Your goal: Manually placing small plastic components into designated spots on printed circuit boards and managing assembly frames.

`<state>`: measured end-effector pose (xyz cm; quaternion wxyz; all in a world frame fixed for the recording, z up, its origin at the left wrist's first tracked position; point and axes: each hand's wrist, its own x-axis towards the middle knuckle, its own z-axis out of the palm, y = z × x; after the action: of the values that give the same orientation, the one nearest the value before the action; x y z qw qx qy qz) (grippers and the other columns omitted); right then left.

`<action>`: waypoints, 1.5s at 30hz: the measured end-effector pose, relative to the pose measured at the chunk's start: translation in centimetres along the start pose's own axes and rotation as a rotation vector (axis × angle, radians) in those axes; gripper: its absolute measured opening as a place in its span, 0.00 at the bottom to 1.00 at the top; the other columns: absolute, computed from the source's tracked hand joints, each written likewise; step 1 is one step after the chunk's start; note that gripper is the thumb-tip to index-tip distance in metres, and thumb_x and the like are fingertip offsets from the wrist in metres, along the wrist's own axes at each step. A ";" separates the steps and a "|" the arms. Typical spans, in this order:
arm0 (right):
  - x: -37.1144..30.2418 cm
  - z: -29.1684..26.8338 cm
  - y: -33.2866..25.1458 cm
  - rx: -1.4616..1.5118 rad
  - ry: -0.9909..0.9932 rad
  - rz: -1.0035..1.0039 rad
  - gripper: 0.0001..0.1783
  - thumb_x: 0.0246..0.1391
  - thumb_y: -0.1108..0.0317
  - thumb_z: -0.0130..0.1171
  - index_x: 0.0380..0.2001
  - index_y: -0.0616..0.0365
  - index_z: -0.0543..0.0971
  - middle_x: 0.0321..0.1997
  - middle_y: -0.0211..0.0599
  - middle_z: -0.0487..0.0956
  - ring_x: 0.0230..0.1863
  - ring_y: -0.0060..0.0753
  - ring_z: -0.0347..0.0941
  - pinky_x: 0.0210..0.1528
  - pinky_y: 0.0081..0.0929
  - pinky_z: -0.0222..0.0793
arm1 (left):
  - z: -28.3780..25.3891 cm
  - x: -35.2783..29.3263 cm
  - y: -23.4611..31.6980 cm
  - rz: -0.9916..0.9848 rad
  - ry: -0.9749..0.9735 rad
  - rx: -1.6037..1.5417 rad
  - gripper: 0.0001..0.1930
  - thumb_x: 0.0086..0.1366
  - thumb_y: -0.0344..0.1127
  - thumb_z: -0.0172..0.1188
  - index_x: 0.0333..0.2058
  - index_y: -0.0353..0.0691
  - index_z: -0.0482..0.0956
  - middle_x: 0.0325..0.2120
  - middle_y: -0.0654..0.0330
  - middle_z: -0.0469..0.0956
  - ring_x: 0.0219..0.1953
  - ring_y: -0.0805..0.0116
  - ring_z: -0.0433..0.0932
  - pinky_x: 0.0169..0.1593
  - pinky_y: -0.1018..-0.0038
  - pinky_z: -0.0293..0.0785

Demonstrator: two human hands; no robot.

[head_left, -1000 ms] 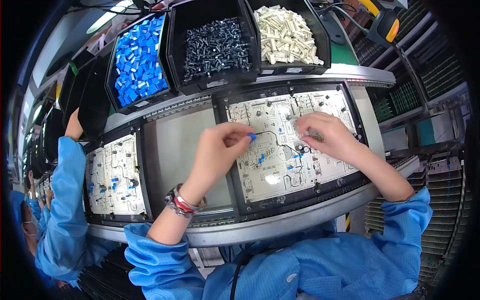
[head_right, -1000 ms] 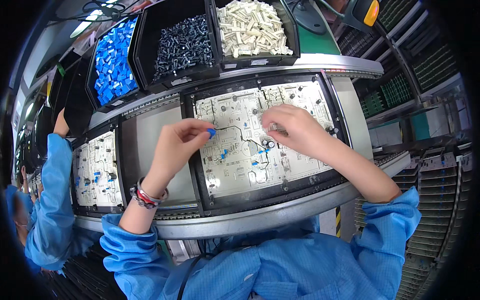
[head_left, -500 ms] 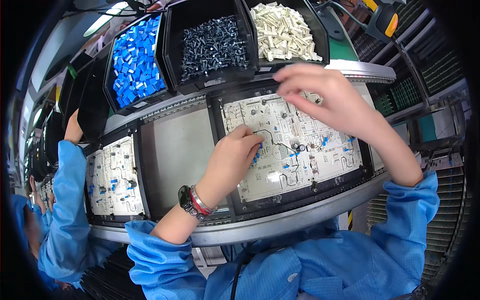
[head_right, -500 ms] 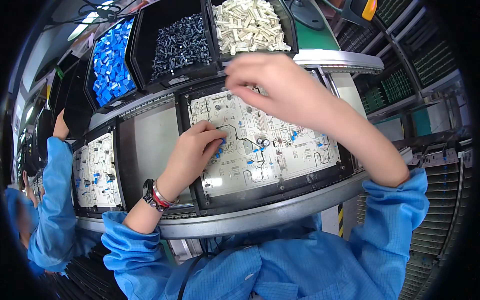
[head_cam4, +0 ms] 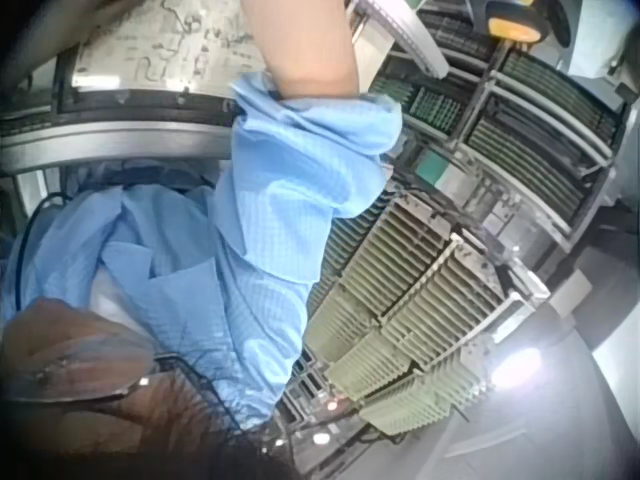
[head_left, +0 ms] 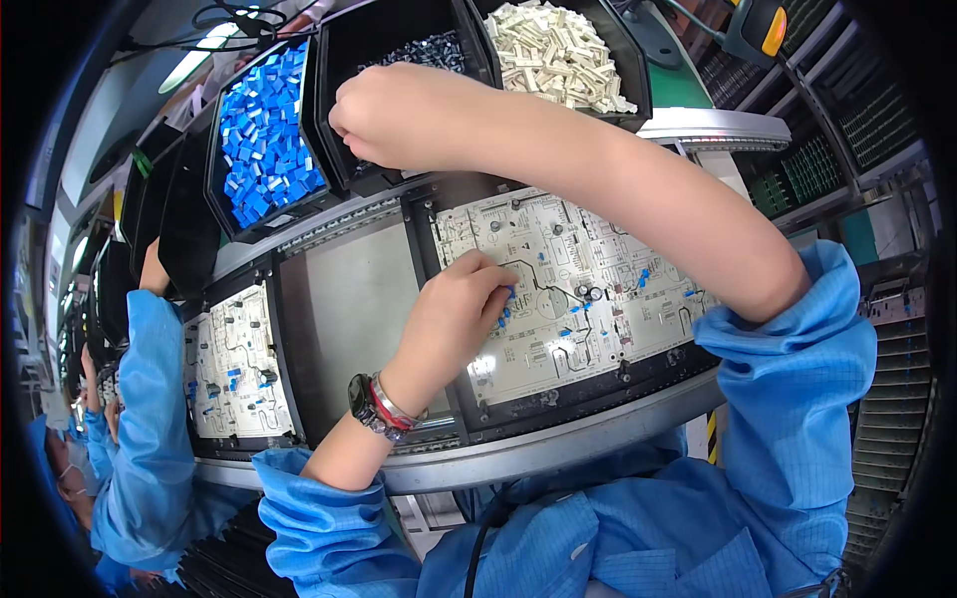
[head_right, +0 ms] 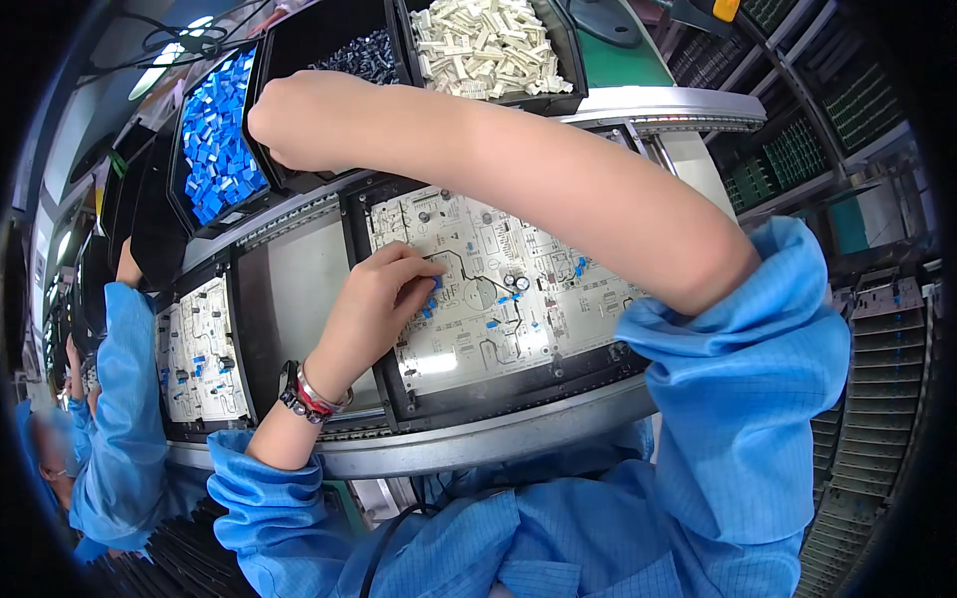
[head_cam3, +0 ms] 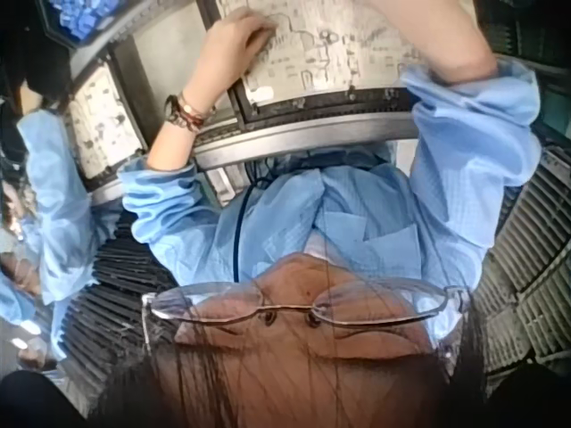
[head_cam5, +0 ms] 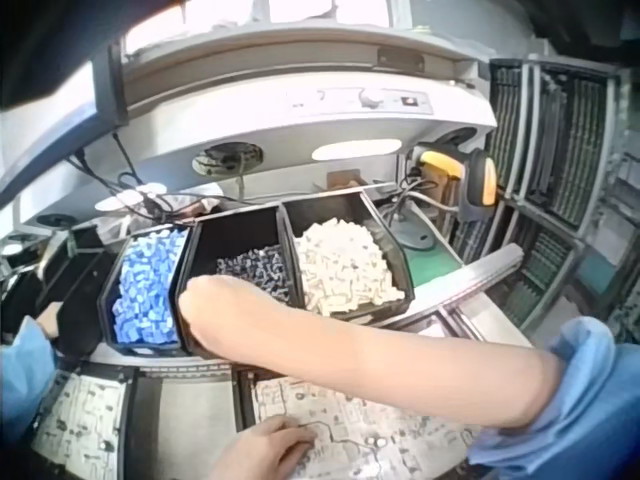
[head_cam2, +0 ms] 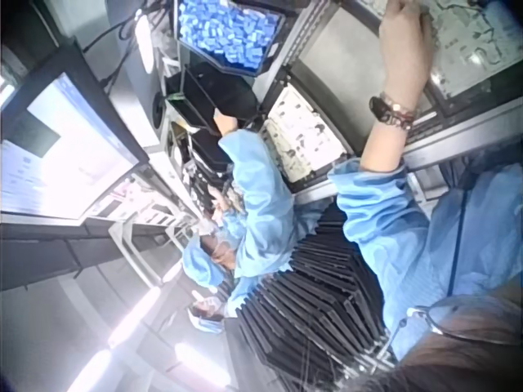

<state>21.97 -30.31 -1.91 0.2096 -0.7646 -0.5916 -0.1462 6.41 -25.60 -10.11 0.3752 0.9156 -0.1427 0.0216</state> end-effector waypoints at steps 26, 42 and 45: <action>-2.1 2.1 4.7 -0.226 0.016 0.041 0.07 0.43 0.77 0.51 0.28 0.63 0.76 0.32 0.44 0.73 0.39 0.45 0.73 0.41 0.36 0.70 | -3.7 0.3 1.9 0.077 0.298 0.488 0.22 0.50 0.23 0.53 0.47 0.33 0.69 0.31 0.53 0.72 0.34 0.58 0.74 0.34 0.70 0.74; -4.4 -1.1 3.7 0.031 -0.003 0.090 0.04 0.47 0.76 0.51 0.26 0.62 0.75 0.32 0.40 0.72 0.36 0.45 0.72 0.40 0.34 0.69 | -15.7 3.0 -11.1 -0.130 0.639 0.914 0.11 0.53 0.25 0.55 0.36 0.37 0.80 0.31 0.54 0.76 0.37 0.55 0.74 0.43 0.64 0.71; -6.1 -2.4 2.0 0.151 -0.025 0.065 0.05 0.49 0.76 0.50 0.29 0.62 0.76 0.33 0.39 0.71 0.34 0.41 0.71 0.38 0.32 0.68 | -16.1 3.3 -10.6 -0.207 0.612 0.852 0.11 0.52 0.26 0.57 0.36 0.39 0.80 0.31 0.52 0.79 0.38 0.55 0.77 0.42 0.64 0.72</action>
<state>22.39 -37.08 -3.03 0.2640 -0.7673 -0.5783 -0.0844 13.58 -8.02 -5.26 -0.0052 0.9480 0.0859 0.3064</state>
